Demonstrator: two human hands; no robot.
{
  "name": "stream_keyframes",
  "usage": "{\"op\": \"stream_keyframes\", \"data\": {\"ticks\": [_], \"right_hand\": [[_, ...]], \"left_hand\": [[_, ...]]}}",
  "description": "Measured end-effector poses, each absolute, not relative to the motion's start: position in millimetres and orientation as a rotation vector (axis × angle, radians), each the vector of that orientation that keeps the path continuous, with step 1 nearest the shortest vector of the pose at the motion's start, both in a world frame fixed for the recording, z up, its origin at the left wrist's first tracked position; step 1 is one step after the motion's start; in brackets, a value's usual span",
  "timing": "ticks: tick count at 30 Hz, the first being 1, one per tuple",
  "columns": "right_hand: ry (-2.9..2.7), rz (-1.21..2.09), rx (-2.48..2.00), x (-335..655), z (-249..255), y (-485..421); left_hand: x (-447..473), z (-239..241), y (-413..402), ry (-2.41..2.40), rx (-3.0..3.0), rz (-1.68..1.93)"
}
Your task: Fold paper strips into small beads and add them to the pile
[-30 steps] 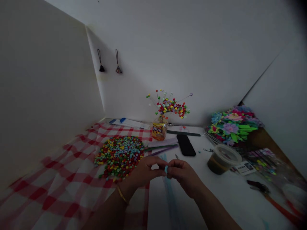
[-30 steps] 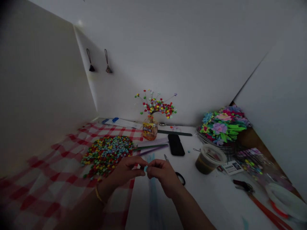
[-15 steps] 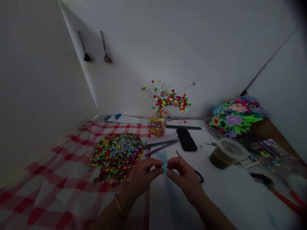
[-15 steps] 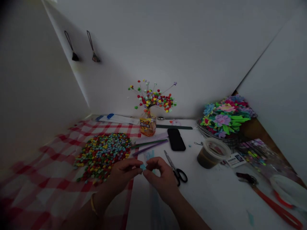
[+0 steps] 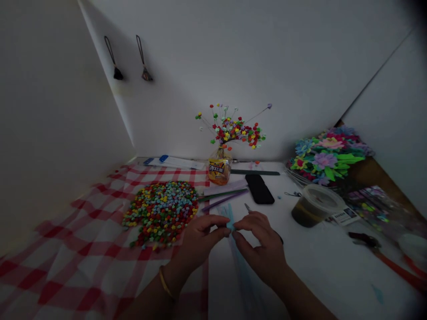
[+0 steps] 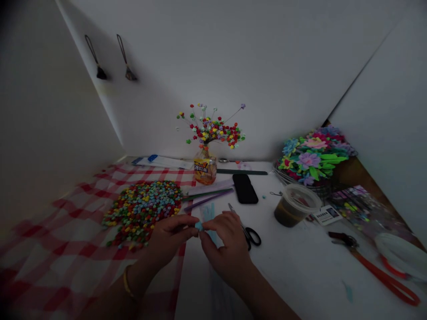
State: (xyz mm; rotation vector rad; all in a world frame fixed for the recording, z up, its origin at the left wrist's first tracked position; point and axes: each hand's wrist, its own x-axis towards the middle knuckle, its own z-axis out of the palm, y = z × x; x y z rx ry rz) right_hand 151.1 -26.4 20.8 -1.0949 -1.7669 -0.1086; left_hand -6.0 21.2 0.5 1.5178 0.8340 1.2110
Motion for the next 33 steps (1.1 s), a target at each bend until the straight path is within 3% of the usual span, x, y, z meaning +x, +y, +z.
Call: {"op": "stream_keyframes", "data": {"ticks": [33], "right_hand": [[-1.975, -0.225, -1.095, 160, 10, -17]], "left_hand": [[8, 1, 21, 0.705, 1.111, 1.055]]}}
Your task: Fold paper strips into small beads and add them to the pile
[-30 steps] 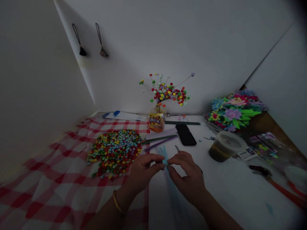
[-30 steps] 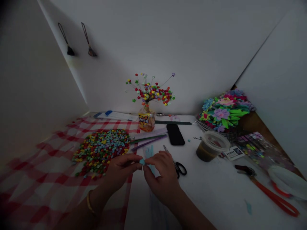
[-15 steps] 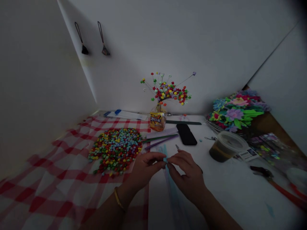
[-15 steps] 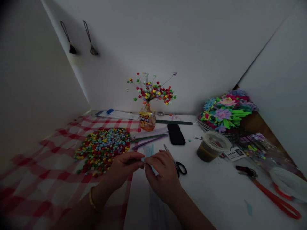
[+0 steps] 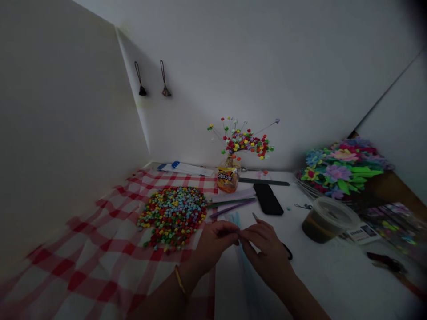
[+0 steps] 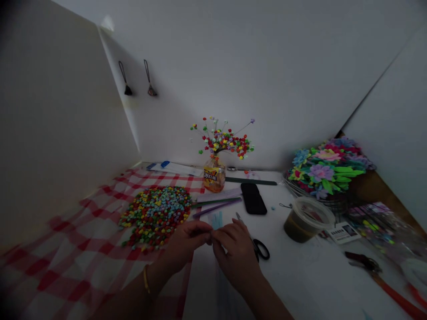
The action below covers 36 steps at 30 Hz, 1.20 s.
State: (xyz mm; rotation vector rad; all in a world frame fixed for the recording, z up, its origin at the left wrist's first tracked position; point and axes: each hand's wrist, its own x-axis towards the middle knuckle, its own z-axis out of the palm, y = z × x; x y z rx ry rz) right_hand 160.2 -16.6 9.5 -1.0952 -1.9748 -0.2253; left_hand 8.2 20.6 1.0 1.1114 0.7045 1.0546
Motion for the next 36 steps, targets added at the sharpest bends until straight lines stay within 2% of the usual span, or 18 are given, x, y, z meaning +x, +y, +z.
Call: {"op": "stream_keyframes", "data": {"ticks": [5, 13, 16, 22, 36], "right_hand": [[-1.916, -0.113, -1.178, 160, 4, -16], [-1.631, 0.585, -1.491, 158, 12, -17], [-1.543, 0.727, -1.475, 159, 13, -15], [-1.213, 1.211, -1.283, 161, 12, -14], [-1.055, 1.463, -1.072, 161, 15, -14]], "left_hand": [[8, -3, 24, 0.788, 1.207, 1.075], [3, -1, 23, 0.924, 1.681, 1.059], [2, 0, 24, 0.877, 1.787, 1.049], [-3, -1, 28, 0.721, 1.788, 1.038], [-2, 5, 23, 0.672, 1.790, 1.160]]}}
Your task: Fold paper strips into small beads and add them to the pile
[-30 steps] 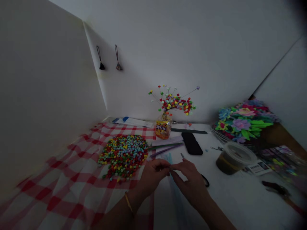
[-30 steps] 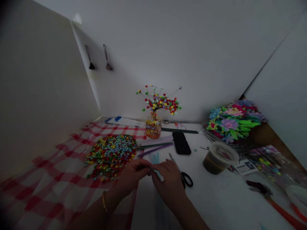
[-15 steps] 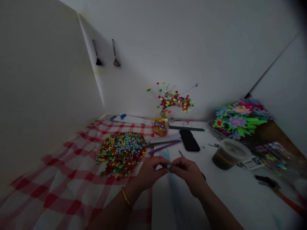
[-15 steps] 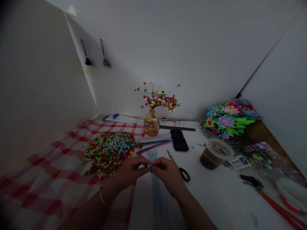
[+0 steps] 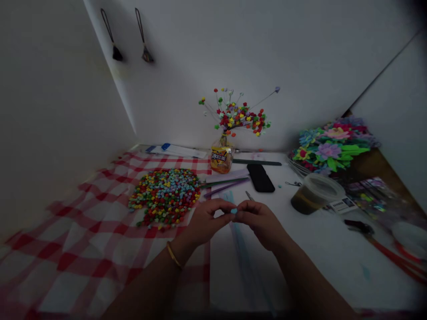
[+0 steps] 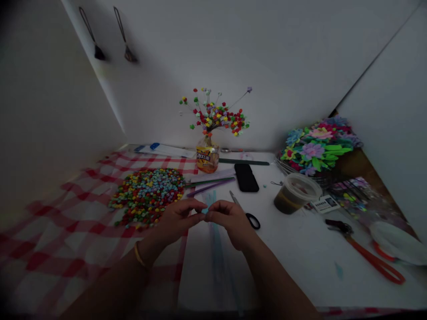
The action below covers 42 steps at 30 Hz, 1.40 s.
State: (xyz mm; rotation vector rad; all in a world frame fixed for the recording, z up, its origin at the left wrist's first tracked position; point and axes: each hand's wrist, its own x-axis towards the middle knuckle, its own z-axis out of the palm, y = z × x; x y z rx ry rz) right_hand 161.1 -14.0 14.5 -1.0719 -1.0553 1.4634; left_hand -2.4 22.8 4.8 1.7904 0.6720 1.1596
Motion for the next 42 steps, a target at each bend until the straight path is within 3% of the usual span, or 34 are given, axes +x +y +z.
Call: {"op": "stream_keyframes", "data": {"ticks": [14, 22, 37, 42], "right_hand": [[-1.100, 1.519, -1.060, 164, 13, -19], [-1.030, 1.431, -1.024, 157, 18, -22], [-1.084, 1.263, -1.141, 157, 17, -22], [-1.118, 1.313, -1.150, 161, 15, -21]], "left_hand": [[-5, 15, 19, 0.588, 1.615, 1.024], [1, 9, 13, 0.524, 1.070, 0.972], [4, 17, 10, 0.634, 1.109, 1.023], [-2, 17, 14, 0.613, 1.167, 0.878]]}}
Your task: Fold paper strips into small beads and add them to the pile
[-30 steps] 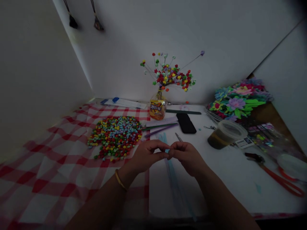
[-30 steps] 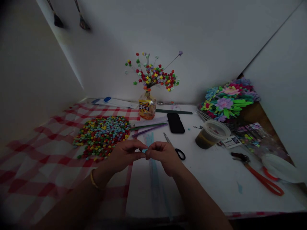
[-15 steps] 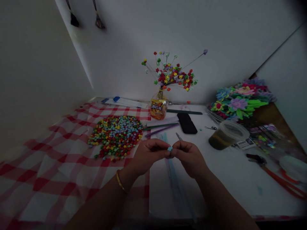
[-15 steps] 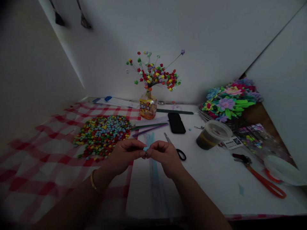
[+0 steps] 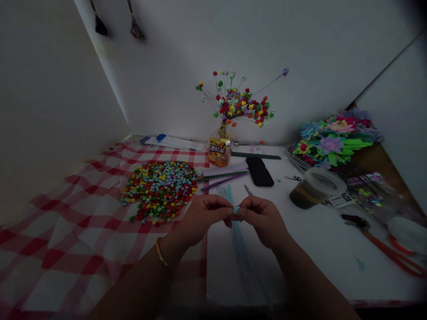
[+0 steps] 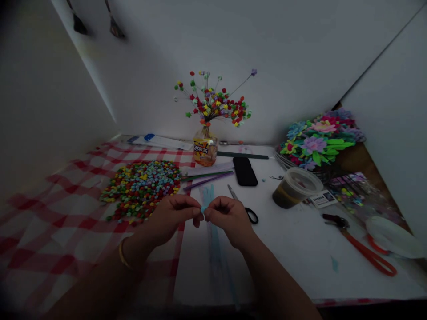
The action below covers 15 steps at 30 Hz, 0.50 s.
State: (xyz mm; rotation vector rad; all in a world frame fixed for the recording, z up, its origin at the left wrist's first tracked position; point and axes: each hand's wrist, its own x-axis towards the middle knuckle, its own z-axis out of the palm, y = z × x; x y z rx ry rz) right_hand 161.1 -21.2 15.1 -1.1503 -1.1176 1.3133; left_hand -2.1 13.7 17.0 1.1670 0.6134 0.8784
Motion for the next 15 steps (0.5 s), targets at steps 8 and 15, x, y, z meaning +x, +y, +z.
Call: {"op": "stream_keyframes", "data": {"ticks": [8, 15], "right_hand": [[-1.185, 1.362, -1.245, 161.8, 16.8, -20.6], [-1.295, 1.253, -1.338, 161.4, 16.9, -20.1]], "left_hand": [[-8.0, 16.1, 18.8, 0.609, 1.237, 0.759], [-7.4, 19.7, 16.3, 0.739, 1.341, 0.718]]}}
